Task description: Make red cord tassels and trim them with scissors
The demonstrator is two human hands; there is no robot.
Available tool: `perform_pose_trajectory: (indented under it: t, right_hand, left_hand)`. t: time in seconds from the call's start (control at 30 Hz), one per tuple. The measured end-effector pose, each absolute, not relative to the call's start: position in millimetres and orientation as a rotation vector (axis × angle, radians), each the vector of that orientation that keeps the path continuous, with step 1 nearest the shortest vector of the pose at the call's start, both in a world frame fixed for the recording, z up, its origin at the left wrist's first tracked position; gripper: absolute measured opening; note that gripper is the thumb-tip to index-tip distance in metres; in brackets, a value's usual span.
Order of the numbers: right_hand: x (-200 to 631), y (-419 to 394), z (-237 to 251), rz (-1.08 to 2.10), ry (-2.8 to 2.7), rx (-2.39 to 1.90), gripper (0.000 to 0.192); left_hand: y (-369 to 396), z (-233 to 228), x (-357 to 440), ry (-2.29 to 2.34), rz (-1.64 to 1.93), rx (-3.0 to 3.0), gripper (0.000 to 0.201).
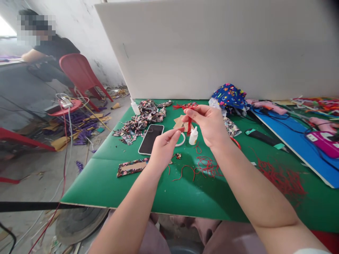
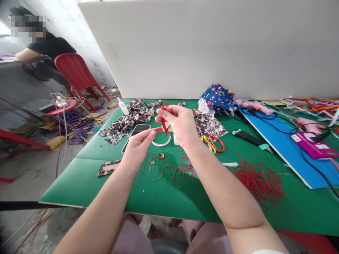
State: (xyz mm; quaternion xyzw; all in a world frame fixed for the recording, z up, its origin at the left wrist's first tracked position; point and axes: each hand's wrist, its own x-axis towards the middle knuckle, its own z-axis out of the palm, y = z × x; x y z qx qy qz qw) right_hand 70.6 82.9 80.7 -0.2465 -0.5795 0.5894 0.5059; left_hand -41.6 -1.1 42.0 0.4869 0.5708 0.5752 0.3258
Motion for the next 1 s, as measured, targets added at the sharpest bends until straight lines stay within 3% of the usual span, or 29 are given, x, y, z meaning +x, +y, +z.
perform_pose_trajectory:
  t: [0.73, 1.0]
  right_hand:
    - [66, 76, 78, 1.464, -1.42, -0.585, 0.016]
    - [60, 71, 75, 1.619, -1.286, -0.672, 0.018]
  left_hand:
    - [-7, 48, -34, 1.188, 1.472, 1.062, 0.019]
    - [-8, 48, -41, 1.347, 1.802, 1.372, 0.011]
